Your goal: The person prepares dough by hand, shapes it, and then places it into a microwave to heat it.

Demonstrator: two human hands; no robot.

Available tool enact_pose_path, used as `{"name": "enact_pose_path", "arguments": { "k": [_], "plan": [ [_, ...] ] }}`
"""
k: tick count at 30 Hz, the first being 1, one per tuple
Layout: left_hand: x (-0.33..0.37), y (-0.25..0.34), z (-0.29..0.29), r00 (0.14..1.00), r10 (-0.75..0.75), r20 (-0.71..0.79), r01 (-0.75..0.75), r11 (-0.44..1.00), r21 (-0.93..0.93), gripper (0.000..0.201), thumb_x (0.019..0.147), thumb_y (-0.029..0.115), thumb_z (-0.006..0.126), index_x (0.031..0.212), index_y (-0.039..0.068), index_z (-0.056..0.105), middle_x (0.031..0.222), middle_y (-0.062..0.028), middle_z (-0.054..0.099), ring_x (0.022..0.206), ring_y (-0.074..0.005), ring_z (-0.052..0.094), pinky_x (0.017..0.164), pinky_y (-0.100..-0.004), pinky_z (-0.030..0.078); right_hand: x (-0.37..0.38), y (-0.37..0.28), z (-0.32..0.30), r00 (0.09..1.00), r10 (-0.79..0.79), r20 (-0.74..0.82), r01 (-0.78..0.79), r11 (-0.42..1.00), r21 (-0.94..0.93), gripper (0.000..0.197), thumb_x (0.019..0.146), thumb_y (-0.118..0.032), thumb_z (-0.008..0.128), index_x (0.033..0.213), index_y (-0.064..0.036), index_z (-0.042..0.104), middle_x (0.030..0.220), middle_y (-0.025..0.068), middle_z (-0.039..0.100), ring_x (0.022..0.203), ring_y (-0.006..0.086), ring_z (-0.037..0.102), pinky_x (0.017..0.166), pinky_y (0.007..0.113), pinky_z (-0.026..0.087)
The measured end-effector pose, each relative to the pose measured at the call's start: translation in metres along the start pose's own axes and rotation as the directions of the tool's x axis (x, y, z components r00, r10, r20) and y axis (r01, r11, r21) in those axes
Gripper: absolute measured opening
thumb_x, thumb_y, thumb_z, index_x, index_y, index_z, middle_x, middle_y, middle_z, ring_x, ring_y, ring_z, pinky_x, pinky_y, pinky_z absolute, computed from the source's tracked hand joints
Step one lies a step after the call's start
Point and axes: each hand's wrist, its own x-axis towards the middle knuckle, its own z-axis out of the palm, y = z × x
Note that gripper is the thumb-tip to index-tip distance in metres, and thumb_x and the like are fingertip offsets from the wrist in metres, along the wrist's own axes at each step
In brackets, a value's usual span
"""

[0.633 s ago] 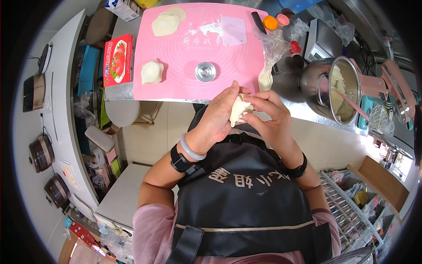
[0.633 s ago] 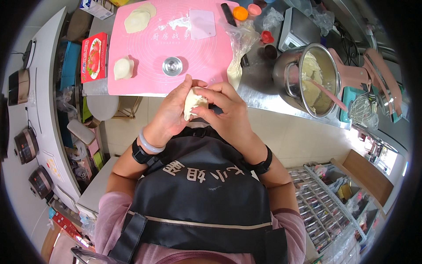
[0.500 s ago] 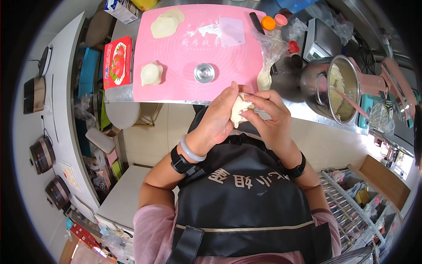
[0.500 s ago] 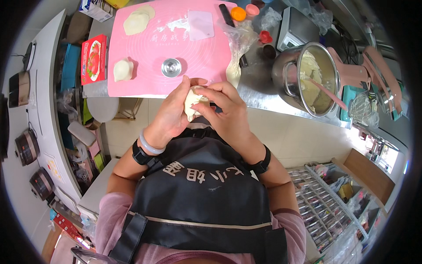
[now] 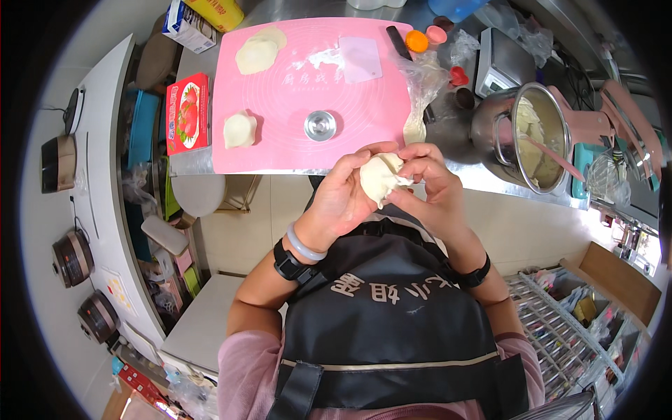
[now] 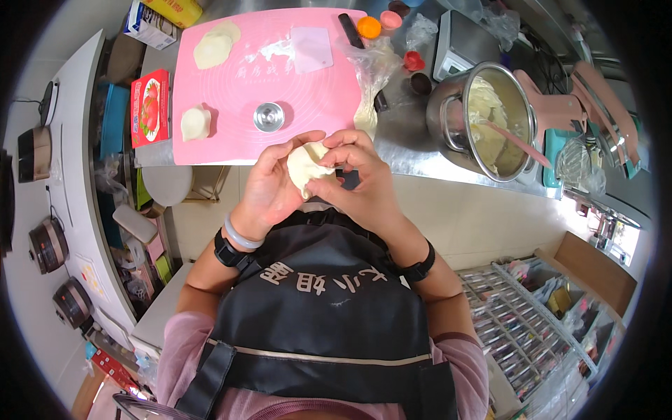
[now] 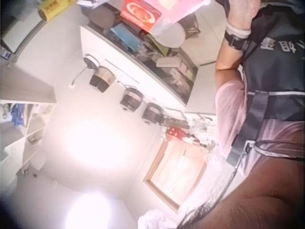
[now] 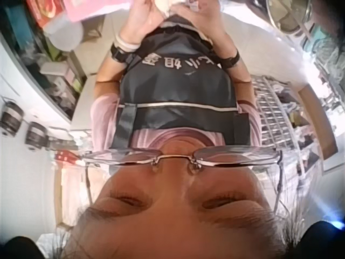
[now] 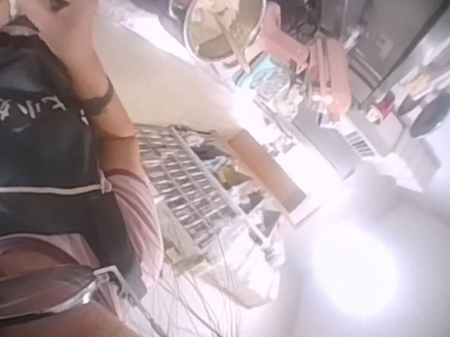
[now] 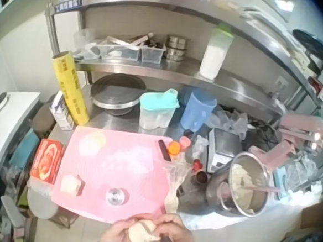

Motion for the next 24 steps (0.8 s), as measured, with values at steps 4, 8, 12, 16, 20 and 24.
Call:
{"name": "enact_pose_path", "arguments": {
  "k": [4,8,12,16,20,24],
  "plan": [
    [0.002,-0.001,0.000,0.988,0.045,0.146,-0.044,0.999,-0.010,0.041,0.086,0.021,0.041,0.121,-0.001,0.040,0.118,-0.0177,0.047,0.108,-0.0309,0.048,0.090,-0.0437,0.041,-0.006,-0.010,-0.042,0.997,-0.031,0.067,0.016,0.975,0.219,0.034,0.067,-0.010,0.068,0.099,-0.0055,0.057,0.111,0.0070,0.049,0.098,0.0135,0.044,0.076,0.025,0.035],
    [0.002,-0.002,0.006,0.979,0.071,0.193,-0.089,0.992,0.086,0.039,0.085,0.014,0.047,0.121,0.001,0.041,0.122,-0.0183,0.044,0.111,-0.0321,0.047,0.090,-0.0484,0.042,-0.010,-0.009,-0.126,0.877,-0.085,-0.472,0.108,0.994,0.022,0.037,0.092,-0.028,0.038,0.093,0.0021,0.060,0.100,0.0055,0.053,0.089,0.0137,0.047,0.075,0.024,0.035],
    [0.005,-0.008,-0.001,0.987,0.085,0.136,-0.105,0.983,0.148,0.039,0.081,0.008,0.056,0.118,0.002,0.043,0.119,-0.0175,0.046,0.110,-0.0334,0.048,0.085,-0.0512,0.046,-0.003,0.004,-0.201,0.739,-0.427,-0.521,-0.021,0.758,-0.651,0.013,0.074,-0.009,0.065,0.086,-0.0033,0.065,0.098,0.0071,0.057,0.082,0.0157,0.054,0.074,0.027,0.041],
    [0.009,-0.010,0.009,0.983,0.051,0.177,-0.083,0.980,0.181,0.036,0.082,0.008,0.056,0.116,0.003,0.045,0.110,-0.0136,0.050,0.105,-0.0286,0.050,0.085,-0.0489,0.047,-0.011,0.058,-0.233,0.946,-0.101,-0.307,-0.187,0.602,-0.776,0.031,0.064,-0.012,0.072,0.094,-0.0076,0.066,0.091,0.0098,0.059,0.073,0.0197,0.055,0.064,0.028,0.045],
    [0.013,-0.013,0.011,0.986,0.052,0.159,-0.088,0.969,0.232,0.038,0.081,0.010,0.058,0.115,0.002,0.045,0.109,-0.0133,0.049,0.104,-0.0286,0.051,0.083,-0.0471,0.049,-0.013,0.046,-0.242,0.900,0.004,-0.437,-0.327,0.669,-0.667,0.035,0.066,-0.015,0.071,0.098,-0.0042,0.063,0.081,0.0090,0.062,0.067,0.0186,0.055,0.061,0.028,0.045],
    [0.022,-0.019,0.022,0.989,0.060,0.139,-0.096,0.959,0.265,0.038,0.081,0.012,0.059,0.115,0.002,0.045,0.109,-0.0132,0.049,0.104,-0.0289,0.051,0.081,-0.0459,0.050,-0.016,0.047,-0.248,0.863,0.089,-0.497,-0.426,0.658,-0.622,0.033,0.070,-0.018,0.071,0.099,-0.0050,0.062,0.071,0.0068,0.062,0.059,0.0155,0.055,0.058,0.027,0.045]
  ]
}}
